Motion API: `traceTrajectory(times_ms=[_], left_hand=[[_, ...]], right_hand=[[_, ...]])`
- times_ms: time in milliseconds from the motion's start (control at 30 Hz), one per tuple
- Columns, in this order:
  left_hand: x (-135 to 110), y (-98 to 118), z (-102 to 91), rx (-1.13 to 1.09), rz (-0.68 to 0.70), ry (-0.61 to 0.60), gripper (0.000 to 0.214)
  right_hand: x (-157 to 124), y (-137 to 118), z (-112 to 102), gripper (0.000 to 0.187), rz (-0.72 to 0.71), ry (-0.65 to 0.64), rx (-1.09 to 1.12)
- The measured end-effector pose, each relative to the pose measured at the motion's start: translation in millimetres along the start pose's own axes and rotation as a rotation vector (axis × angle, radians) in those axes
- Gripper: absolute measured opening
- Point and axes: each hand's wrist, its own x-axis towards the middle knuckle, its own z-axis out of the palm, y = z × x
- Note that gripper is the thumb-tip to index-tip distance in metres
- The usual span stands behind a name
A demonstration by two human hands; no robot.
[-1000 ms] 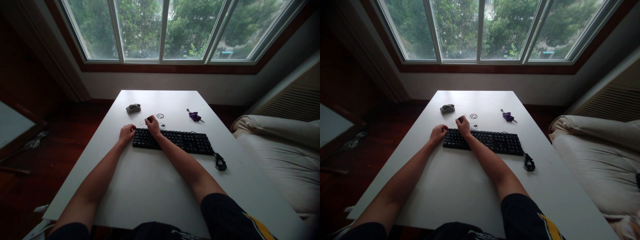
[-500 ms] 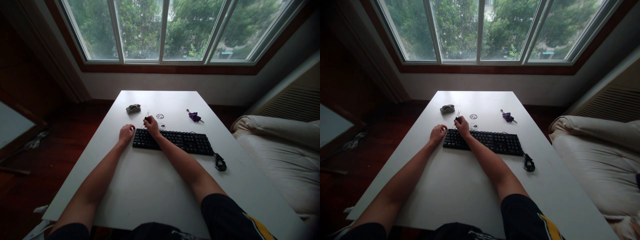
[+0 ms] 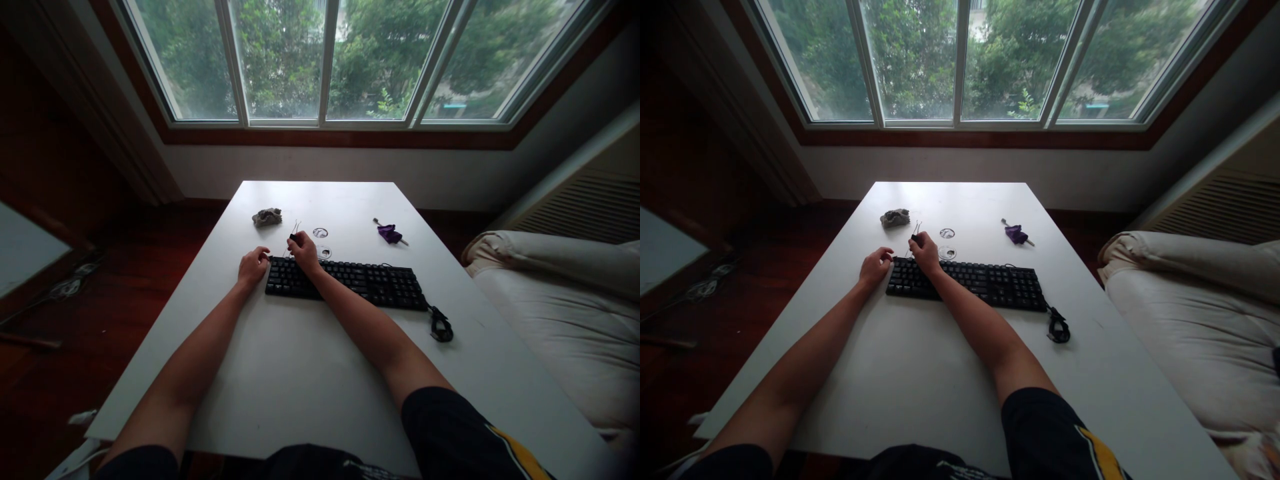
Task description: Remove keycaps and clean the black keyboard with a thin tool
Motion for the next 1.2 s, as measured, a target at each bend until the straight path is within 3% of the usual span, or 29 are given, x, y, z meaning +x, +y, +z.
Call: traceTrajectory(times_ms=[200, 467, 667, 900, 1200], left_hand=[[-1, 2, -0.6, -0.008, -0.035, -0.041, 0.030], [2, -2, 4.7, 0.033, 0.055, -0.051, 0.037], [2, -8, 5.8, 0.108, 0.148, 0.042, 0.025], [4, -7, 7.7, 0.124, 0.167, -0.057, 0.034], [19, -12, 14.6, 0.190, 0.127, -0.112, 0.033]], right_hand=[[0, 0, 1, 0.025, -0.004, 0.001, -0.001], [-2, -5, -1, 0.025, 0.008, 0.019, -0.034], [-4, -8, -2, 0.023, -0.001, 0.036, -0.018], [-5, -16, -5, 0.026, 0.017, 0.020, -0.049], [0, 5, -3, 0.025, -0.007, 0.061, 0.075]])
